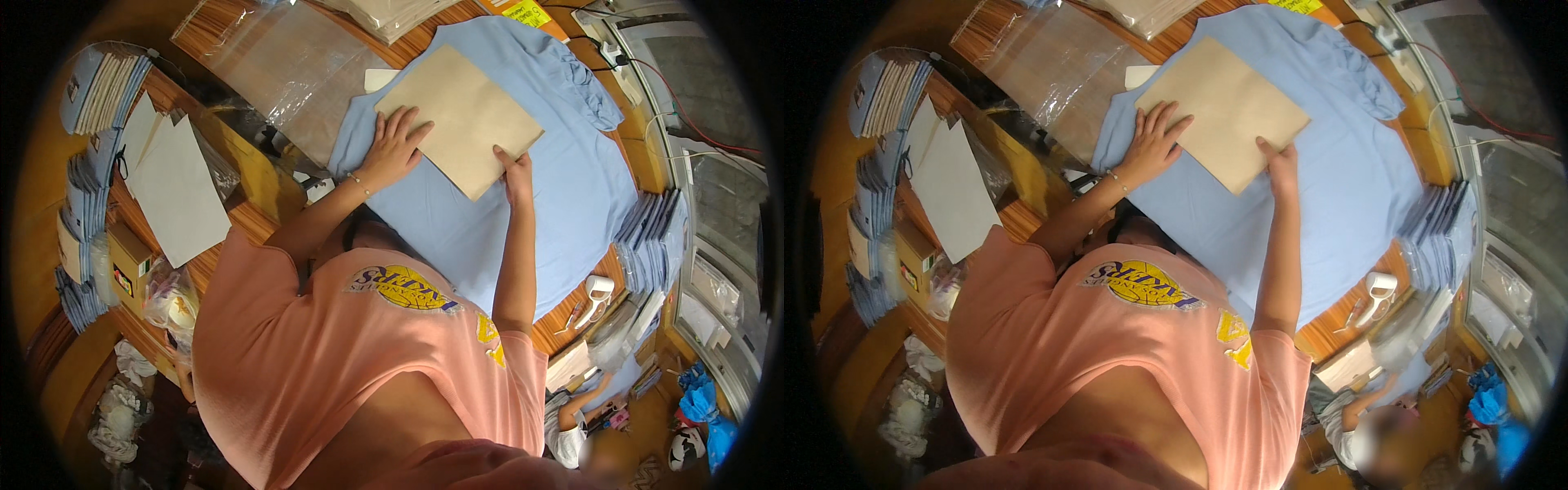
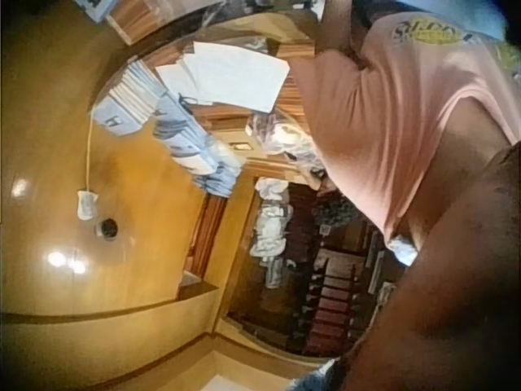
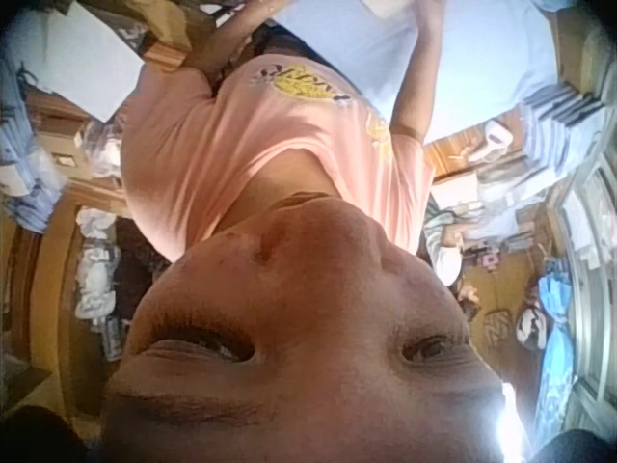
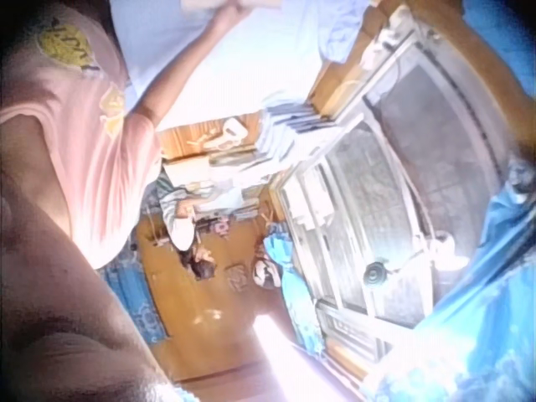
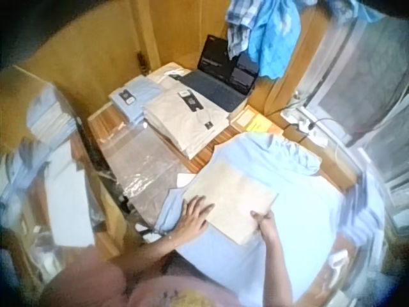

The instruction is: The person folds a light blue shirt, places it into a clear plastic bag, and secures it with a rubber band. They then write in a notebook before folding another shirt and placing a cardboard insert inside it.

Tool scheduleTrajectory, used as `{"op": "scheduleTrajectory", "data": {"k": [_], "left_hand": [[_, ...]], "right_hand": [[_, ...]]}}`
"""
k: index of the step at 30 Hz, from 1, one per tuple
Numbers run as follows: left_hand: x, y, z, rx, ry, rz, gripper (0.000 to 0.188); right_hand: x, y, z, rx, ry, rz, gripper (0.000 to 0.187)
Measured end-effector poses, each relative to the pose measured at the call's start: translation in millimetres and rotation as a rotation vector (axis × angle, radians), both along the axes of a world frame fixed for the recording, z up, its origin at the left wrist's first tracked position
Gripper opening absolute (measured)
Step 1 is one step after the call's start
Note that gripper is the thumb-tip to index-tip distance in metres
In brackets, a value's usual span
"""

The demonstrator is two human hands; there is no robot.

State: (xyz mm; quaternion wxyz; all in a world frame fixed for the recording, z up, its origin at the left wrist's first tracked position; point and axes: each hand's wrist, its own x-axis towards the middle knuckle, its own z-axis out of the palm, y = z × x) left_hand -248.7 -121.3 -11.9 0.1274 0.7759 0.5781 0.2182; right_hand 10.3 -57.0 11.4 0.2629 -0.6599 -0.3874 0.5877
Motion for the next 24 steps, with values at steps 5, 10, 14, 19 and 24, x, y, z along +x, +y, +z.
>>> {"op": "scheduleTrajectory", "data": {"k": [5, 10, 14, 19, 24], "left_hand": [[-0.3, -2.5, -1.1, 0.063, 0.016, 0.027, 0.051], [-1.5, -7.7, 7.5, 0.038, 0.042, 0.024, 0.050], [-1.1, -8.0, 1.1, 0.015, 0.042, 0.025, 0.049], [-1.5, -10.5, -3.5, 0.036, 0.092, 0.033, 0.050], [-0.5, -11.5, -1.3, 0.037, 0.105, 0.045, 0.050]], "right_hand": [[-7.2, -8.0, 5.0, 0.128, -0.021, -0.056, 0.052], [-6.3, -10.3, 4.1, 0.133, -0.021, -0.037, 0.056], [-9.3, -11.2, 0.1, 0.183, -0.024, -0.069, 0.066], [-22.3, -18.0, 12.3, 0.302, -0.214, -0.134, 0.086], [-16.6, -19.9, 14.6, 0.278, -0.285, 0.047, 0.077]]}}
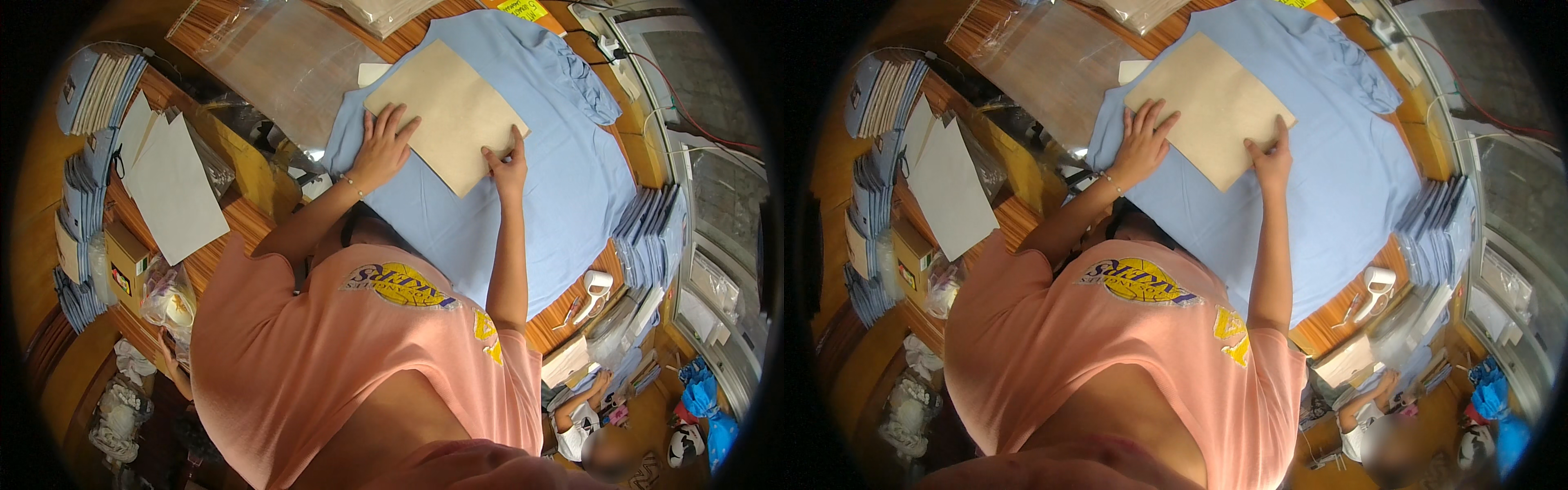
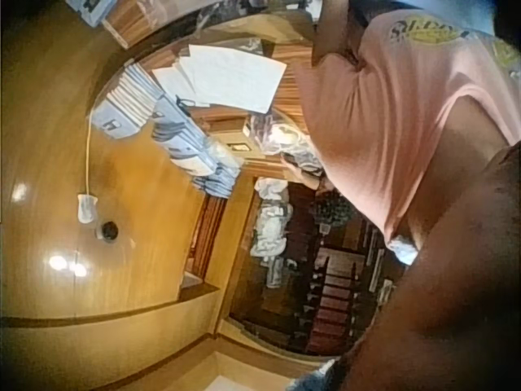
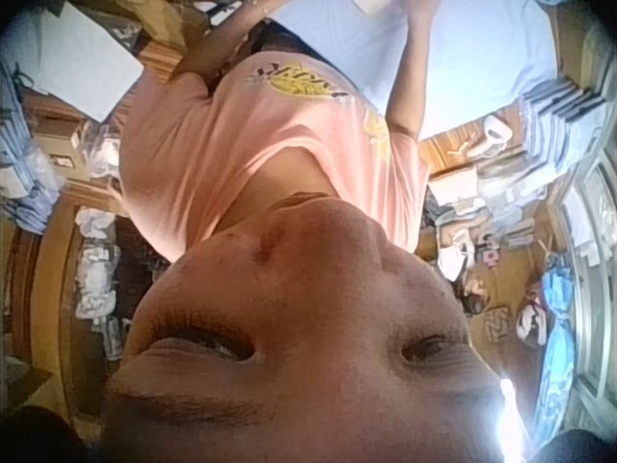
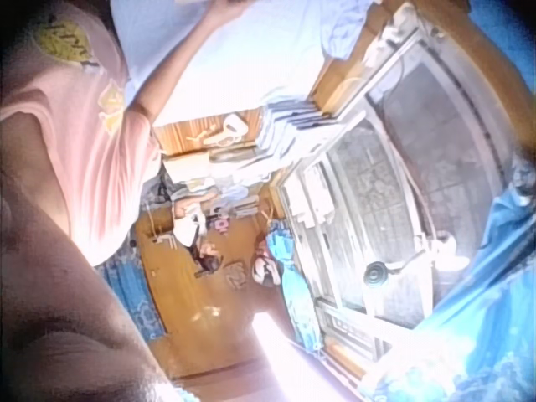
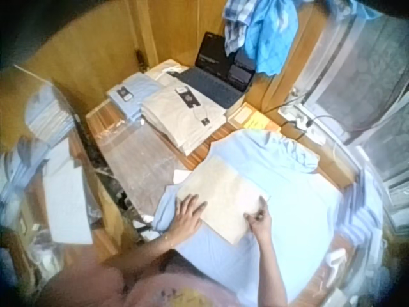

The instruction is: The person folds a light blue shirt, places it into a clear plastic bag, and secures it with a rubber band. They then write in a notebook before folding another shirt and placing a cardboard insert inside it.

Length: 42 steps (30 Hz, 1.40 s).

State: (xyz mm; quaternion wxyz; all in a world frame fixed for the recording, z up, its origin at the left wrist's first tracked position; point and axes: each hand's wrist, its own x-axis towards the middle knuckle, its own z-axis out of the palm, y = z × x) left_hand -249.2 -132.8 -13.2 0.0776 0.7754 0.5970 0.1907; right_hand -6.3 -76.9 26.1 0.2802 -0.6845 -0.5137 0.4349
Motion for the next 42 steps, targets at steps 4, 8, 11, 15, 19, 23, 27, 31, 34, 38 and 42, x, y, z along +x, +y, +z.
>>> {"op": "scheduleTrajectory", "data": {"k": [4, 8, 11, 15, 19, 23, 27, 31, 34, 38, 42], "left_hand": [[-1.0, 1.1, -3.2, 0.002, -0.041, -0.010, 0.051], [-0.2, 0.7, -1.7, -0.031, -0.046, -0.012, 0.056], [-0.5, 0.2, -1.9, -0.042, -0.039, -0.011, 0.057], [-1.0, 0.4, -0.2, -0.033, -0.024, -0.015, 0.057], [-0.2, 0.5, 0.4, -0.015, 0.004, -0.018, 0.056], [1.0, 0.8, -1.4, -0.031, 0.003, 0.005, 0.056], [0.3, 0.4, -3.3, -0.017, -0.011, 0.026, 0.055], [-0.2, 0.2, -1.8, -0.014, -0.013, 0.018, 0.052], [-0.3, 0.0, -4.3, -0.013, -0.016, 0.020, 0.051], [1.4, 1.8, -0.7, -0.013, -0.064, 0.009, 0.047], [-0.9, -2.8, 15.9, -0.012, -0.064, 0.050, 0.044]], "right_hand": [[-5.0, 0.7, 7.5, -0.032, -0.130, 0.002, 0.070], [-1.1, 4.2, 3.0, -0.041, -0.284, 0.053, 0.071], [-4.0, 6.0, 9.5, -0.071, -0.313, 0.063, 0.071], [-3.0, 7.5, 8.1, -0.079, -0.350, 0.076, 0.072], [0.9, 7.7, 2.4, -0.052, -0.351, 0.095, 0.072], [0.5, 8.6, 0.9, -0.065, -0.356, 0.105, 0.072], [-4.4, 8.9, 12.2, -0.112, -0.345, 0.119, 0.072], [-2.3, 9.3, 8.6, -0.108, -0.349, 0.134, 0.072], [-3.2, 9.8, 10.1, -0.117, -0.399, 0.153, 0.071], [4.1, 9.6, -0.6, -0.030, -0.488, 0.174, 0.071], [-6.9, -1.9, 40.5, -0.067, -0.621, 0.114, 0.069]]}}
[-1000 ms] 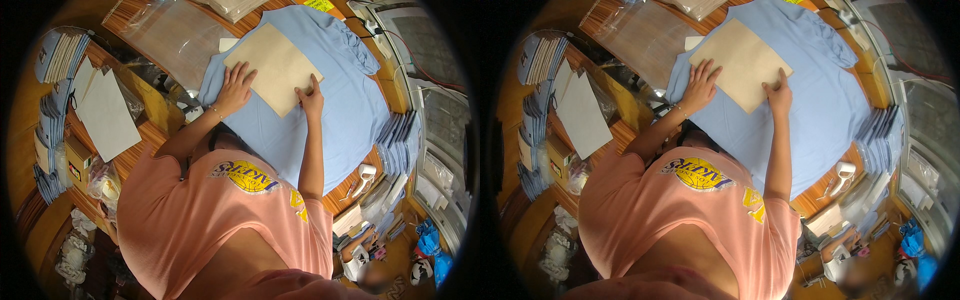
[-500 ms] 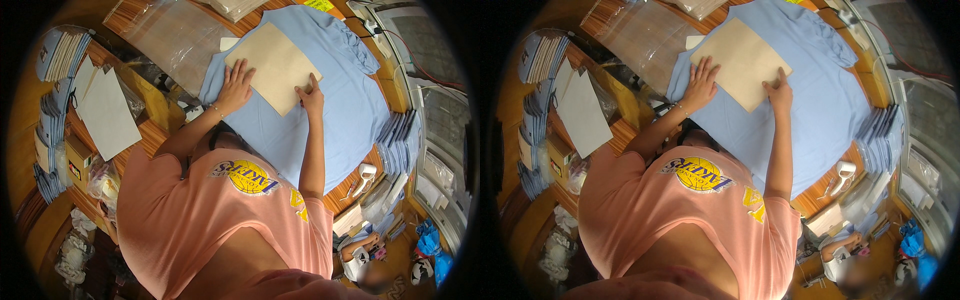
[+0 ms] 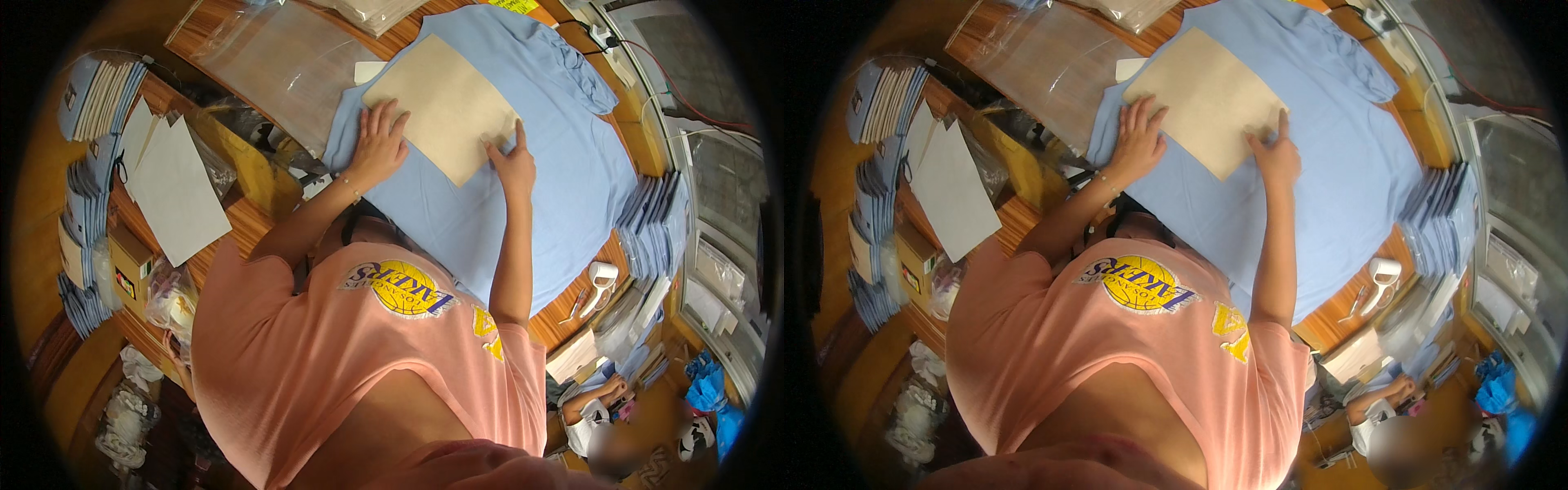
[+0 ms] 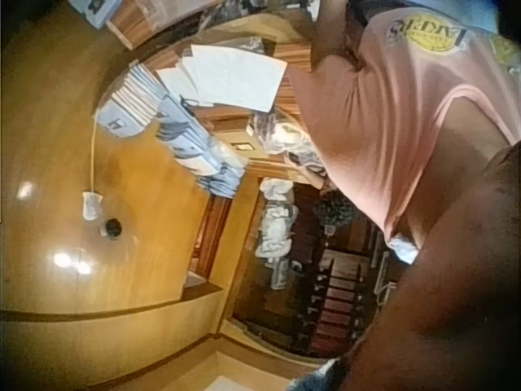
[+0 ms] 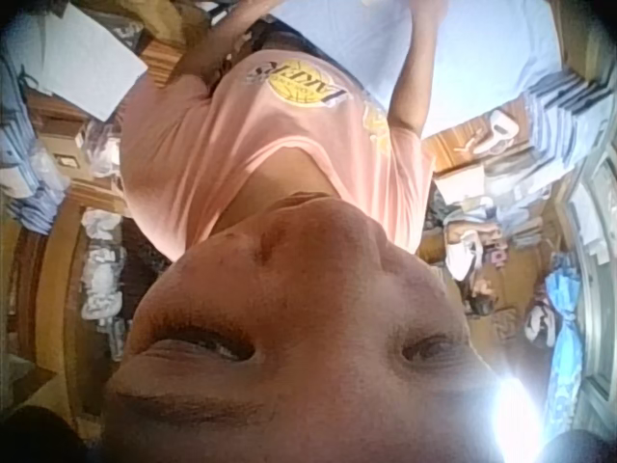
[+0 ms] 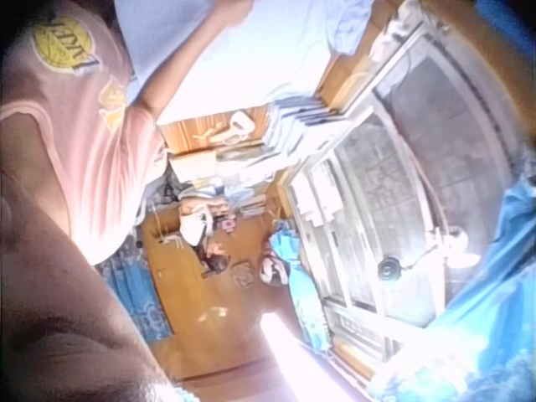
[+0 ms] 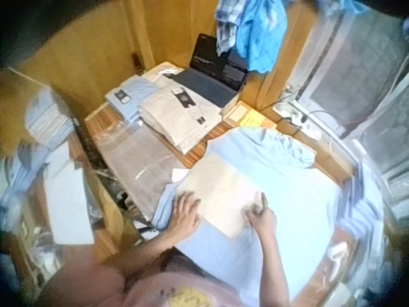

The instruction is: The person folds a light blue shirt, places it into a clear plastic bag, and secures it with a rubber band. They then write in a notebook before folding another shirt and placing a cardboard insert inside it.

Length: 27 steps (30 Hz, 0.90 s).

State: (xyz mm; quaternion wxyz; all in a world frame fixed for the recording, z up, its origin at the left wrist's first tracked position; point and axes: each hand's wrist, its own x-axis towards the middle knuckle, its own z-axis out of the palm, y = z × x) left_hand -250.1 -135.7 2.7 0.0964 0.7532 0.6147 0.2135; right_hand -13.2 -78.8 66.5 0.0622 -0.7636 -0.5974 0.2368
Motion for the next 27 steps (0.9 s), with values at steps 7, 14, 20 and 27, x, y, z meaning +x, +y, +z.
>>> {"op": "scheduleTrajectory", "data": {"k": [7, 14, 20, 27], "left_hand": [[-52.2, -59.0, 57.7, -1.018, -0.223, -0.086, 0.017], [-49.8, -84.2, -68.9, -1.600, -0.779, 0.454, 0.024], [9.5, -58.7, -147.1, -1.416, -1.671, 0.955, 0.031], [-29.5, -97.0, -111.8, -1.347, -1.778, 1.150, 0.041]], "right_hand": [[97.0, -200.1, 14.0, -0.422, 0.280, 0.160, 0.027], [193.3, -426.9, -106.4, -0.384, 0.938, -1.140, 0.061], [206.2, -405.6, -132.0, 0.170, 1.439, -1.235, 0.064], [195.1, -428.9, -122.7, 0.297, 1.402, -1.530, 0.031]]}}
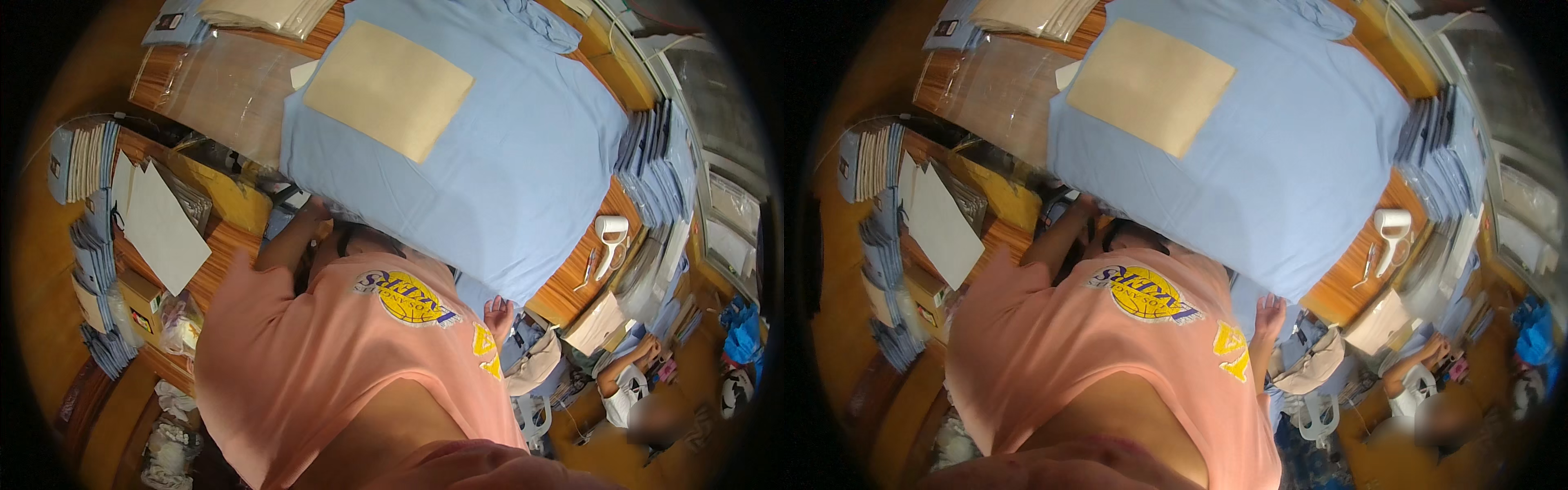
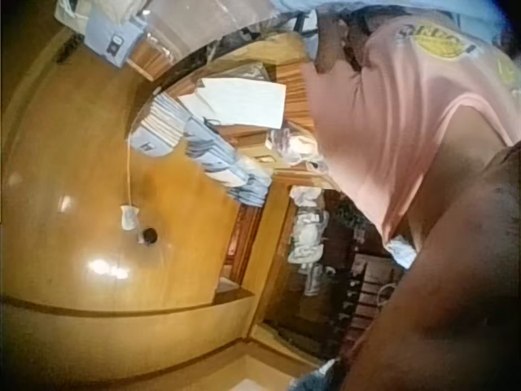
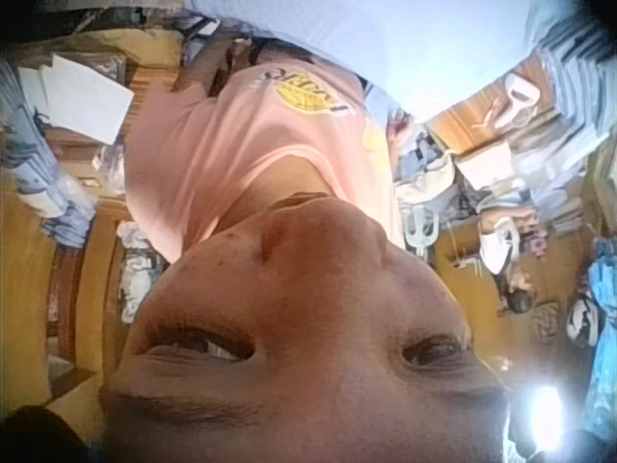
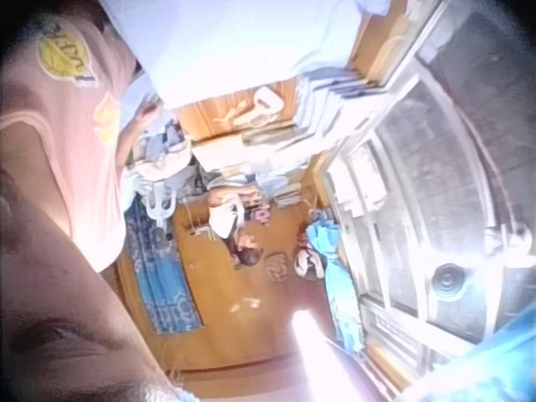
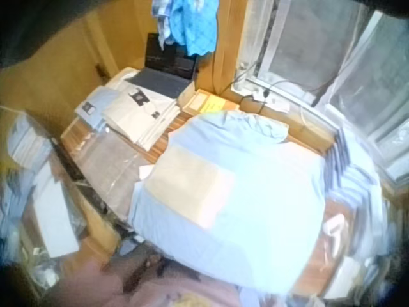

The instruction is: The person folds a light blue shirt, places it into a clear plastic bag, and secures it with a rubber band. They then write in a notebook before folding another shirt and placing a cardboard insert inside it.

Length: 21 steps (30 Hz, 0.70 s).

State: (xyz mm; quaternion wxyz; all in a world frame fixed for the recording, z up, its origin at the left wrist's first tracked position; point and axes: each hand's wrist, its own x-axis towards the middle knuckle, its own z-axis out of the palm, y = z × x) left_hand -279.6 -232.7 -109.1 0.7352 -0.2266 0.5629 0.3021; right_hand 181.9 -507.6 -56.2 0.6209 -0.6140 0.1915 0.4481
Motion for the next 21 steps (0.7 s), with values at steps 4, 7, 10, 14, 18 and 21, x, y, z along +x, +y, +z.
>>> {"op": "scheduleTrajectory", "data": {"k": [4, 7, 10, 14, 18, 21], "left_hand": [[-4.9, -28.6, 70.9, 0.039, 0.366, 0.086, 0.046], [14.9, -2.5, 155.0, 0.406, 0.680, 0.142, 0.050], [55.1, 54.4, 217.8, 0.936, 0.583, 0.095, 0.045], [107.2, 139.9, 219.1, 1.282, 0.594, -0.027, 0.044], [152.0, 182.7, 157.8, 1.518, 1.160, -0.269, 0.039], [168.9, 206.7, 138.3, 1.985, 1.216, -0.760, 0.031]], "right_hand": [[-5.4, 14.0, 46.3, -0.194, -0.153, 0.006, 0.034], [-11.9, 67.8, 109.1, -0.008, -0.411, 0.069, 0.038], [13.1, 127.3, 136.6, 0.176, -0.588, 0.006, 0.036], [76.0, 181.6, 115.9, 0.261, -0.538, 0.057, 0.020], [100.4, 224.2, 106.2, 0.126, -0.473, 0.290, 0.019], [98.5, 241.9, 114.4, 0.076, -0.471, 0.458, 0.022]]}}
